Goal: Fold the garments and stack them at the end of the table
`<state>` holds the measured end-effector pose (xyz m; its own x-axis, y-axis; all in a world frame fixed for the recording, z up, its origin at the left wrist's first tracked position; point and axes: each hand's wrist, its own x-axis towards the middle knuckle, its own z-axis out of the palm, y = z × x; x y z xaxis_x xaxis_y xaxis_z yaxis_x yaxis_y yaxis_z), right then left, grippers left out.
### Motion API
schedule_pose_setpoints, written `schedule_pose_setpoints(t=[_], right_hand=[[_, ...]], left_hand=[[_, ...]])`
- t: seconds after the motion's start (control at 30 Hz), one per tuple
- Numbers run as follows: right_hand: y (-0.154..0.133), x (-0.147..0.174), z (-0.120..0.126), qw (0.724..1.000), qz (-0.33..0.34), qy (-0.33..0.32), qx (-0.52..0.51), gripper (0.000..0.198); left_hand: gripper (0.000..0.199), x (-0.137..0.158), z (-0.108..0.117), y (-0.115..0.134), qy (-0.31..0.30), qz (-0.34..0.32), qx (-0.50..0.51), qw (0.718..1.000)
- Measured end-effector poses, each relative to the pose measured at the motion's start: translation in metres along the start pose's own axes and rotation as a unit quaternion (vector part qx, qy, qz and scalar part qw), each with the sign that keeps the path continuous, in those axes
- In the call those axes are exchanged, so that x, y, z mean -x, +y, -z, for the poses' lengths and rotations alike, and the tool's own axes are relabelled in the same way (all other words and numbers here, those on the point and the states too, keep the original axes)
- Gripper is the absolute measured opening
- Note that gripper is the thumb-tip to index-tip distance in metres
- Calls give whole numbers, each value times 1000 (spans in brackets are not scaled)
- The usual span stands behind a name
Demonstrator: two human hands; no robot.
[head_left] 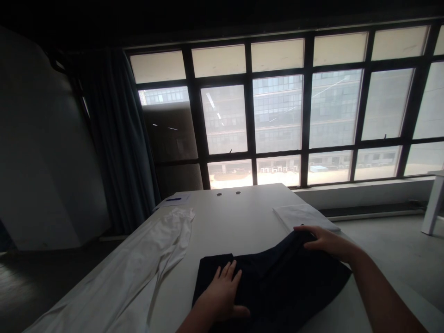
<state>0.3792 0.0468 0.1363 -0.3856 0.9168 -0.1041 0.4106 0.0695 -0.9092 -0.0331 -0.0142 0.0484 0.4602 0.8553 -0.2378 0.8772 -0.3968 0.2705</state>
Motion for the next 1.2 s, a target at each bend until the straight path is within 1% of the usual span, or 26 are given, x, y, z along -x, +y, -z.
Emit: schedule_pose_setpoints(t=[0.1, 0.17, 0.27, 0.37, 0.43, 0.5, 0.57, 0.63, 0.73, 0.83, 0.9, 0.97, 1.03, 1.13, 1.2], right_hand=[[-20, 9, -2, 999, 32, -7, 10, 76], [-31, 14, -5, 999, 50, -11, 16, 77], [-45, 21, -10, 997, 78, -28, 14, 77], [-57, 24, -18, 993, 106, -43, 4, 77], [-62, 24, -22, 992, 116, -45, 9, 77], [-65, 23, -27, 991, 120, -43, 29, 76], [-67, 22, -30, 991, 120, -43, 44, 76], [-67, 21, -31, 991, 119, -48, 33, 75], [-67, 21, -31, 990, 129, -54, -4, 75], [-64, 19, -31, 990, 131, -43, -16, 77], [-62, 16, -30, 991, 124, -38, -16, 78], [-59, 13, -28, 992, 119, -38, -16, 80], [-58, 14, -24, 992, 120, -34, -14, 82], [-61, 19, -19, 992, 126, -24, -21, 82], [-64, 23, -17, 990, 134, -25, -31, 81]], left_hand=[[99, 6, 10, 19, 41, -38, 18, 998], [100, 4, 14, 33, 51, -76, 40, 995], [124, -9, 10, 46, 37, -108, 50, 992], [143, -32, -4, 46, 33, -130, 39, 990], [151, -48, -13, 40, 23, -130, 36, 991], [156, -61, -16, 35, -1, -114, 32, 993], [159, -70, -13, 31, -25, -90, 29, 995], [159, -77, -7, 31, -31, -71, 35, 996], [160, -87, 0, 35, -28, -59, 60, 996], [163, -98, -2, 42, -53, -49, 78, 994], [162, -103, -4, 48, -61, -59, 76, 994], [158, -102, -3, 54, -45, -81, 70, 993], [155, -95, 1, 61, -23, -96, 64, 993], [148, -74, 7, 71, 18, -116, 53, 992], [145, -60, 8, 80, 24, -124, 55, 990]])
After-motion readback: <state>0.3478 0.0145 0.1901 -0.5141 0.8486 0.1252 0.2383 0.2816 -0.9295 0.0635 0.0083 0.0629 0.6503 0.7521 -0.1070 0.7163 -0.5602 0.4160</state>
